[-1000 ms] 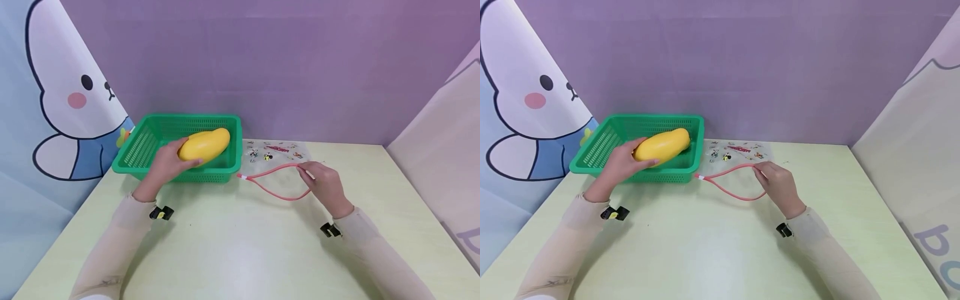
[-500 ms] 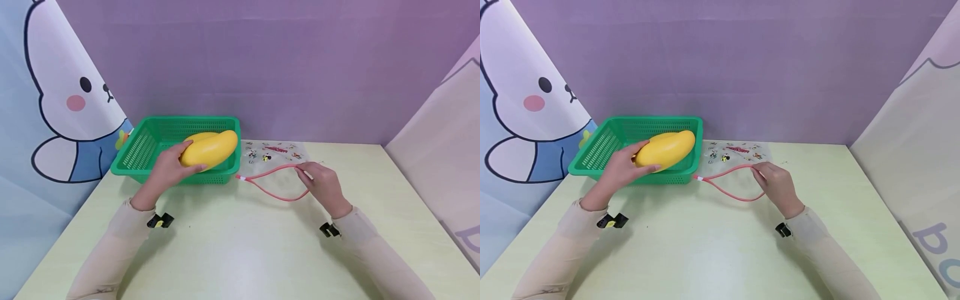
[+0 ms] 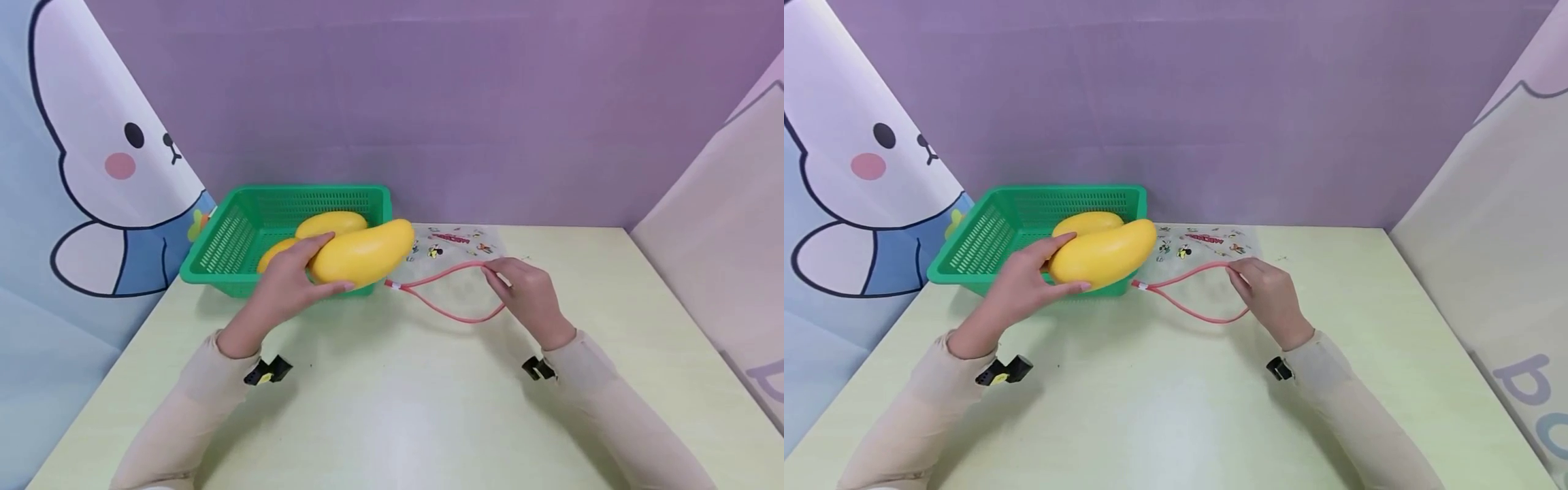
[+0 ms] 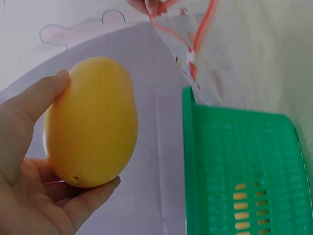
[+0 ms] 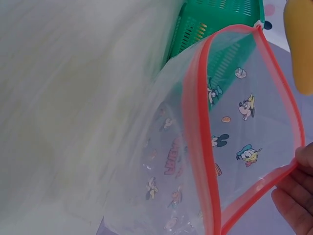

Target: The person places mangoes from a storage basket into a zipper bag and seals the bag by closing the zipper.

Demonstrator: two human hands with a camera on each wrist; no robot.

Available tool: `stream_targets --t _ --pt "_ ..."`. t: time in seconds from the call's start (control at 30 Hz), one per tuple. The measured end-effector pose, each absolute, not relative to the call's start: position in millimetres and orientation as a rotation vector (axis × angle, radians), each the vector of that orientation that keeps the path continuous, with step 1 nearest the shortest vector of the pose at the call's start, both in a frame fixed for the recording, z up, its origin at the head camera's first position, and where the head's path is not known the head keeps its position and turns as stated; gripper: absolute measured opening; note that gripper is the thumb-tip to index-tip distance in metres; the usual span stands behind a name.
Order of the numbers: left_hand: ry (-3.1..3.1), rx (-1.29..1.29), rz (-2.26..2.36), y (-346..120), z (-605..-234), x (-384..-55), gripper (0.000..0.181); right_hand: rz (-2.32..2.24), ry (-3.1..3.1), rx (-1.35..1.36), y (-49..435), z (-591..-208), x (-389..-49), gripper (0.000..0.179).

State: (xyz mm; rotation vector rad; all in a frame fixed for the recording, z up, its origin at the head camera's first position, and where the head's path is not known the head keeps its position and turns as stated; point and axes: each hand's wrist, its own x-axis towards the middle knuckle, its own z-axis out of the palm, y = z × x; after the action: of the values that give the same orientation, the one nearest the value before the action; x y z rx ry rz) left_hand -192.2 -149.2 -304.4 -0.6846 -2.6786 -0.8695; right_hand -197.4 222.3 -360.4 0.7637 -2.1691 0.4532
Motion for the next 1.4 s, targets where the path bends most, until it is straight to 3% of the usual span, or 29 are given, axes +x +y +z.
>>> stream_targets --t 0.57,1.4 --pt "-2.646 -0.925 -0.852 -122 -303 -154 0.085 0.472 -2.192 0.765 216 -356 -195 0.018" --pt "-2.591 -1.072 -0.652 -93 -314 -145 0.084 0.497 -2.147 0.786 210 -355 -195 0.016"
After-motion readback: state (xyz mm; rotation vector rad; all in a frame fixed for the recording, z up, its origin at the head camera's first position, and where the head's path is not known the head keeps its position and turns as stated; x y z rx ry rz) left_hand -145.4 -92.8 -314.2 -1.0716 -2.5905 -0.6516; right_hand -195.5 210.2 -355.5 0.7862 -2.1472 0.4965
